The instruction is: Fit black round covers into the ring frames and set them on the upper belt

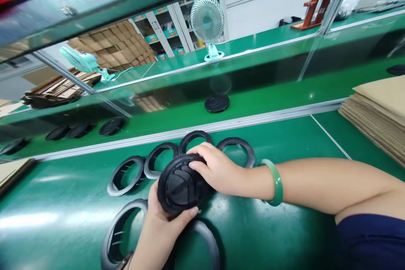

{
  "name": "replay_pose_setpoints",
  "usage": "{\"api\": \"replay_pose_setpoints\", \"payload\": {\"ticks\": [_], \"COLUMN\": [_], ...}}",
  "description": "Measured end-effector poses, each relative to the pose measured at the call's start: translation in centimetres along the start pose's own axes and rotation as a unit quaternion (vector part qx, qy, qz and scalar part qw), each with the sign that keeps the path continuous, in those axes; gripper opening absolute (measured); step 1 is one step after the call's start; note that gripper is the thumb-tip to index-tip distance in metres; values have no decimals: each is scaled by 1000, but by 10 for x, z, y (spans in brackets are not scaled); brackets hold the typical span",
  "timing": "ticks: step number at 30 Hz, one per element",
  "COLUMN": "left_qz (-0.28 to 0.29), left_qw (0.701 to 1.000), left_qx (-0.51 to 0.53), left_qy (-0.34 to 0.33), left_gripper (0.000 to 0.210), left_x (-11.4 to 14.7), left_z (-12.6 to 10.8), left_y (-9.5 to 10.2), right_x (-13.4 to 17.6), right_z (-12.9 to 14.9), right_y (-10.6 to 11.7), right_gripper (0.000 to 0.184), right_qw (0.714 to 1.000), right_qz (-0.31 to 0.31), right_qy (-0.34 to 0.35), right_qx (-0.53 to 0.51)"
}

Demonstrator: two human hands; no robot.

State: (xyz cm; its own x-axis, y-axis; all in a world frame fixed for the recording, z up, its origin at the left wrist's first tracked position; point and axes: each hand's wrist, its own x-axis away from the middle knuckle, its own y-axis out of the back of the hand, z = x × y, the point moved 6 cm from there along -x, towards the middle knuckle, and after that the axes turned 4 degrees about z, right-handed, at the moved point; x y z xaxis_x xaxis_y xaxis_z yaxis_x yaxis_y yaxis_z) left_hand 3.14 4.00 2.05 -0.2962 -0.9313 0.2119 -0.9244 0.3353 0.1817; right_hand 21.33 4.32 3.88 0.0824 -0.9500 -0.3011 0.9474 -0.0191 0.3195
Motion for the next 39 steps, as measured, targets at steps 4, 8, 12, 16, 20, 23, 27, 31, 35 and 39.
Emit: {"api": "replay_pose_setpoints", "payload": {"ticks": [4, 8, 12, 16, 20, 23, 27, 31, 35, 39], "left_qz": [28, 85, 71, 38, 30, 34, 42, 60, 146, 238], "left_qw": [998, 995, 996, 999, 999, 999, 998, 988, 961, 924], "left_qx": [-41, 51, 52, 25, 37, 30, 19, 8, -162, -235], "left_qy": [-31, -12, -8, -11, -25, -29, -42, -140, -170, -185], "left_gripper": [103, 101, 82, 61, 51, 50, 55, 61, 41, 34], "left_x": [4, 12, 16, 12, 7, 8, 7, 3, -1, -2], "left_z": [4, 6, -2, -11, -16, -14, -7, -10, -2, 4], "left_y": [0, -8, -10, -5, -2, -3, -6, 0, 0, -10], "right_x": [0, 3, 4, 1, 4, 8, 1, -24, -37, -49], "right_z": [-8, -8, -4, -3, -4, -5, -1, -10, -60, -132], "right_y": [-5, -6, -2, -9, -14, -16, -14, 72, 173, 202], "right_gripper": [10, 19, 23, 32, 50, 41, 38, 25, 39, 58], "right_qw": [998, 997, 997, 985, 968, 976, 983, 987, 866, 804], "right_qz": [13, -8, -39, 82, 143, 104, 94, -140, -271, -105], "right_qy": [-28, -33, -48, -105, -146, -167, -144, -26, -27, -174], "right_qx": [-62, -73, -39, -111, -143, -90, -60, 73, 419, 559]}}
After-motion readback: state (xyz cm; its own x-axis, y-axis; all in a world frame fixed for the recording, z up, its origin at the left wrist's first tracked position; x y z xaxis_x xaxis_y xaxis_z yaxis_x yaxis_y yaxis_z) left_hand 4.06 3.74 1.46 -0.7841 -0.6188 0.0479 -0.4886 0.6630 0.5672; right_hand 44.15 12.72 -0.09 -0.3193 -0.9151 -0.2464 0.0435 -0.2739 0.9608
